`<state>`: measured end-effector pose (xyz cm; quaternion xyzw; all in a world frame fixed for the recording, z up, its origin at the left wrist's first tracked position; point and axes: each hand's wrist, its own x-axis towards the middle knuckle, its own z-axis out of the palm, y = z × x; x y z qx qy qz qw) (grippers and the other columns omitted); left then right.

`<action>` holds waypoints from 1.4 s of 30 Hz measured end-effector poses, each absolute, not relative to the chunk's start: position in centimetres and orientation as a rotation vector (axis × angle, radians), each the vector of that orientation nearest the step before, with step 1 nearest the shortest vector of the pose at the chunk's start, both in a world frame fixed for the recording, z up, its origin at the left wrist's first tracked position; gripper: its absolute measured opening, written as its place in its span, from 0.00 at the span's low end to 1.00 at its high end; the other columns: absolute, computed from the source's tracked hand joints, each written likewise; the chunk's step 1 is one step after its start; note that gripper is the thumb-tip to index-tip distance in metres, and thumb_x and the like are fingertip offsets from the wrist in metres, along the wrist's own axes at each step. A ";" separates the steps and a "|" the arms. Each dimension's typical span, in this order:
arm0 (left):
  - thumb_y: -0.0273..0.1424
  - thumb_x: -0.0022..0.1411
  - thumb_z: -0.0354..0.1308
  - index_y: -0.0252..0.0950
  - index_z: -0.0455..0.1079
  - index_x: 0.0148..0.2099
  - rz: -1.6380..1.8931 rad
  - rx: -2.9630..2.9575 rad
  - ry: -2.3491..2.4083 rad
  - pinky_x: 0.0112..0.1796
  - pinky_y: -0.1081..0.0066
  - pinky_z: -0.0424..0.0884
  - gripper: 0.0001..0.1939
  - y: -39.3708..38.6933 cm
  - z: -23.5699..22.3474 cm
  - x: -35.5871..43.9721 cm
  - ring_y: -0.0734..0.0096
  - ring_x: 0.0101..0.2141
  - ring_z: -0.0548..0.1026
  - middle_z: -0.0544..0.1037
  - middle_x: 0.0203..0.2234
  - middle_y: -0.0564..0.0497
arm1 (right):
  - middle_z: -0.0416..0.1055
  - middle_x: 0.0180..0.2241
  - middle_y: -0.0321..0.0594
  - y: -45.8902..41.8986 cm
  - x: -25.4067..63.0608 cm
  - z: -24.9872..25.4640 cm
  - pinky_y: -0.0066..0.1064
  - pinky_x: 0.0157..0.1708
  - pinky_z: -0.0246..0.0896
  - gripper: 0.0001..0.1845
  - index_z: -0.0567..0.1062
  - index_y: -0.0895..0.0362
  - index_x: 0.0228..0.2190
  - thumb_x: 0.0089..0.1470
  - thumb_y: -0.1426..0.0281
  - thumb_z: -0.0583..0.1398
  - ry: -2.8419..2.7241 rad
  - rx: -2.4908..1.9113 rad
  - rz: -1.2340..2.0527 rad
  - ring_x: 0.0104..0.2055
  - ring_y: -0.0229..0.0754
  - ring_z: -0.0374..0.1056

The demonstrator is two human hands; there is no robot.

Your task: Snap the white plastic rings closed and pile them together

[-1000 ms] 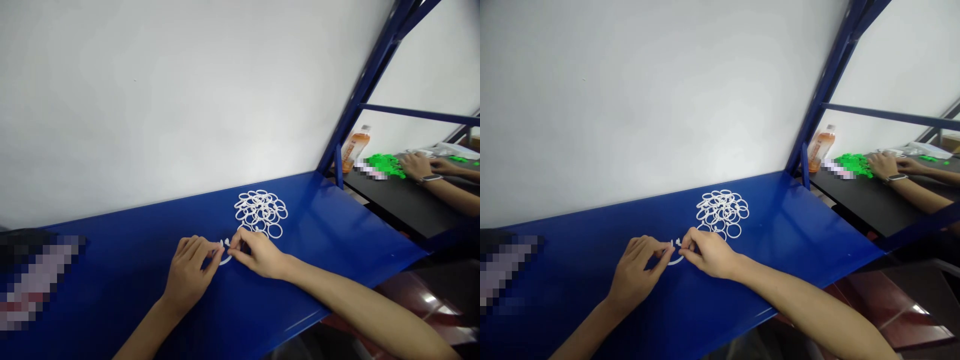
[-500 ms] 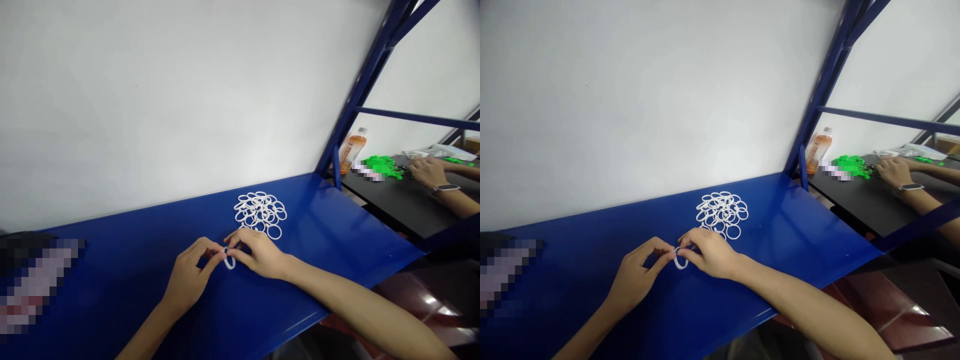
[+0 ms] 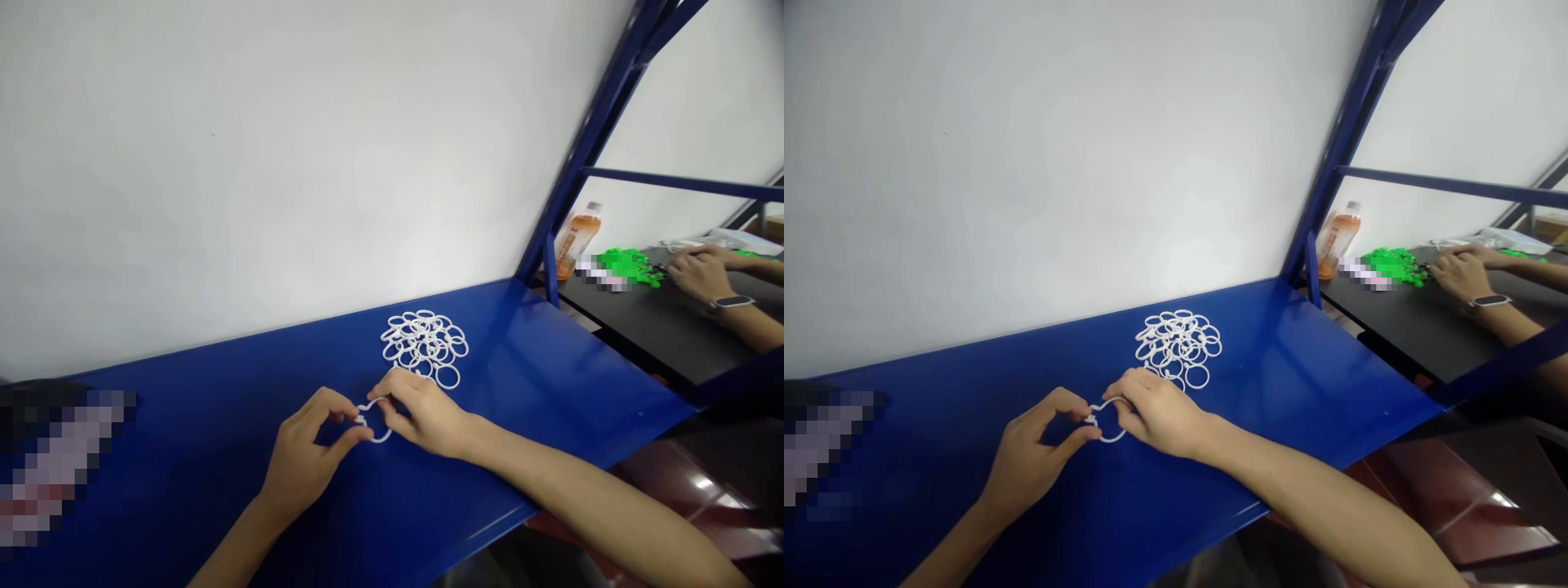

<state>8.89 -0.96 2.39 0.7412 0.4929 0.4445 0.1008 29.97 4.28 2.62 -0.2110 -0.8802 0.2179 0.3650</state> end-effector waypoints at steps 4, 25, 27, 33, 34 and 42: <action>0.44 0.60 0.64 0.41 0.69 0.33 1.311 2.185 1.485 0.32 0.75 0.71 0.14 -1.1 2.4 9.0 0.74 0.28 0.75 0.76 0.26 0.57 | 0.73 0.37 0.42 4.3 30.0 2.8 0.32 0.40 0.68 0.05 0.71 0.57 0.42 0.66 0.72 0.56 -2.281 -0.525 0.559 0.38 0.40 0.69; 0.38 0.67 0.57 0.41 0.70 0.31 1.104 2.406 1.427 0.35 0.69 0.70 0.12 0.0 0.7 8.6 0.70 0.31 0.74 0.77 0.26 0.55 | 0.73 0.38 0.45 4.9 30.4 2.4 0.32 0.38 0.67 0.13 0.75 0.61 0.43 0.69 0.74 0.50 -2.681 -0.369 0.172 0.39 0.42 0.64; 0.43 0.65 0.59 0.42 0.73 0.39 1.029 2.378 1.558 0.42 0.65 0.72 0.11 0.7 0.1 8.0 0.64 0.39 0.76 0.80 0.35 0.52 | 0.72 0.40 0.45 5.6 30.6 2.8 0.32 0.39 0.66 0.13 0.76 0.60 0.45 0.68 0.73 0.52 -2.668 -0.525 0.112 0.41 0.43 0.65; 0.45 0.66 0.55 0.42 0.74 0.46 0.833 2.305 1.813 0.56 0.52 0.67 0.15 2.1 -1.6 5.3 0.55 0.56 0.70 0.77 0.52 0.46 | 0.71 0.41 0.46 8.8 33.5 3.8 0.37 0.43 0.65 0.14 0.78 0.57 0.44 0.64 0.79 0.55 -2.466 -1.059 -0.077 0.43 0.46 0.64; 0.44 0.66 0.55 0.42 0.74 0.45 0.829 2.298 1.817 0.56 0.52 0.68 0.15 2.2 -1.8 5.0 0.55 0.56 0.70 0.77 0.52 0.46 | 0.71 0.39 0.46 9.3 33.9 3.7 0.38 0.42 0.65 0.14 0.78 0.57 0.45 0.64 0.78 0.55 -2.465 -1.105 -0.098 0.42 0.47 0.64; 0.45 0.66 0.53 0.42 0.73 0.48 0.773 2.307 1.804 0.56 0.52 0.68 0.16 2.2 -2.0 4.9 0.54 0.57 0.70 0.74 0.54 0.45 | 0.72 0.43 0.53 10.2 34.2 3.5 0.48 0.49 0.66 0.18 0.73 0.61 0.54 0.65 0.73 0.54 -2.414 -1.152 -0.167 0.46 0.53 0.63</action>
